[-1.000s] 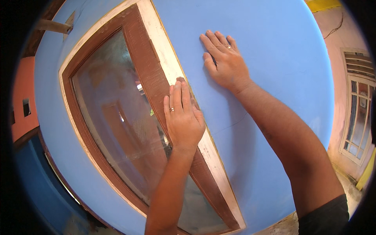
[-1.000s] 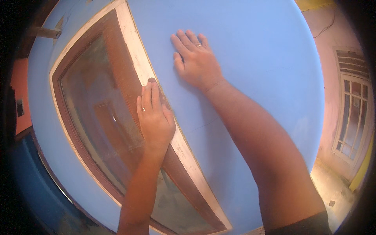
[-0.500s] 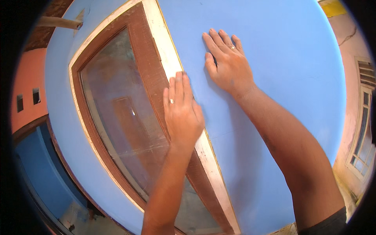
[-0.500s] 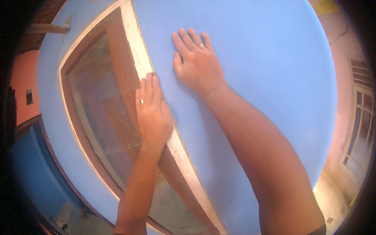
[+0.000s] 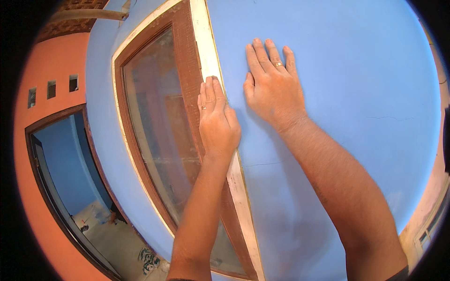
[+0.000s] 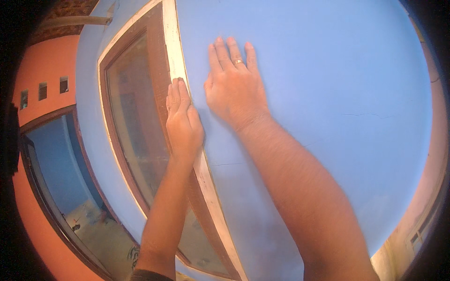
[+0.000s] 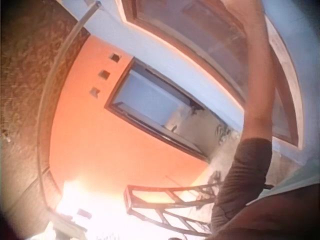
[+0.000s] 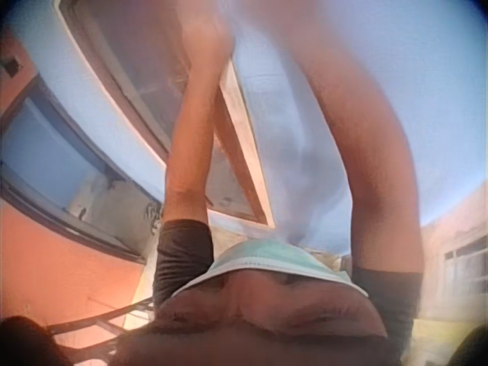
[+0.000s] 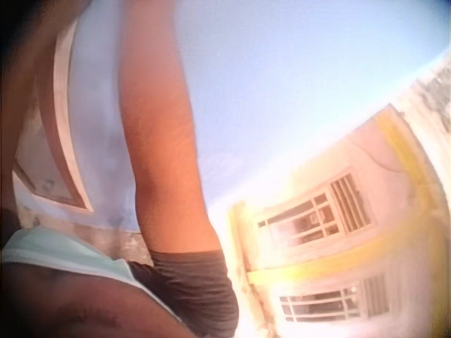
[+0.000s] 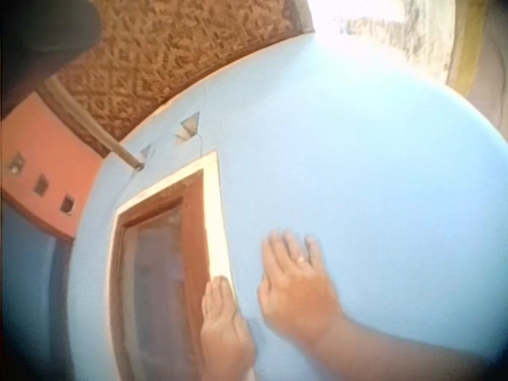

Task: The person sands the wooden frame of a window using a small abrasive pad. They work along the vertical and horizontal edges of the frame, repeatedly rubbing the surface to smooth it.

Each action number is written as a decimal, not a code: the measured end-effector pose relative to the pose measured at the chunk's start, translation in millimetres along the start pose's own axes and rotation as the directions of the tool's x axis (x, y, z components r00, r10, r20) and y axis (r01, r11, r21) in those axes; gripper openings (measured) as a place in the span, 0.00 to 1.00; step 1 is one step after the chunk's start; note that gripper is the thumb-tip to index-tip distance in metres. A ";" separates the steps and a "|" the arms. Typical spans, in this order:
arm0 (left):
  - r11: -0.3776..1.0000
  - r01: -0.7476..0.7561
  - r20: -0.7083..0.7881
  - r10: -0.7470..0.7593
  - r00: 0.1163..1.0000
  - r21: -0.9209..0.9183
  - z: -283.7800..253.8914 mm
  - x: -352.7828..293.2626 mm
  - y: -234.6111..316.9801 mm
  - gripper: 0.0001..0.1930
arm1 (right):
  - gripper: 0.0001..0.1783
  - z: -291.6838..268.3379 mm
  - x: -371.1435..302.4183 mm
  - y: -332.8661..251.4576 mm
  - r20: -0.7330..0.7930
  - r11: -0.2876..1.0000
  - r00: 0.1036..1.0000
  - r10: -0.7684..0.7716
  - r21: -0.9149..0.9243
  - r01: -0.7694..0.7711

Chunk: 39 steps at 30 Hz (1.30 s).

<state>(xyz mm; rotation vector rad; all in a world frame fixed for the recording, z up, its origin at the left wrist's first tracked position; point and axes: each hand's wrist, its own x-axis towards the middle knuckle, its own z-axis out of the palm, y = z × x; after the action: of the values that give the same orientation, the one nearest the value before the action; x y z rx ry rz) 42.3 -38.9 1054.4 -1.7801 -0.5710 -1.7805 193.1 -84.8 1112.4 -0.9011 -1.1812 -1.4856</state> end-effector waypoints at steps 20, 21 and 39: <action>0.997 -0.079 0.093 0.079 0.993 -0.005 -13.9 -98.2 4.4 0.33 | 0.27 0.2 0.7 -4.2 -0.065 0.997 0.998 -0.013 0.074 0.018; 0.996 -0.082 0.094 0.080 0.992 0.020 -15.3 -102.6 9.2 0.33 | 0.27 3.7 0.3 -3.1 -0.062 0.998 0.998 -0.017 0.054 0.020; 0.979 -0.179 0.052 0.175 0.983 0.097 -17.5 -81.7 -8.0 0.30 | 0.28 4.6 -2.6 -7.3 -0.044 0.998 0.998 -0.032 -0.054 0.030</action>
<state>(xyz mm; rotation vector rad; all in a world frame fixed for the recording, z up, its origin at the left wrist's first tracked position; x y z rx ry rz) 21.3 -37.3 973.2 -1.7459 -0.4947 -1.5689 186.5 -79.5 1109.4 -0.8838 -1.1324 -1.5609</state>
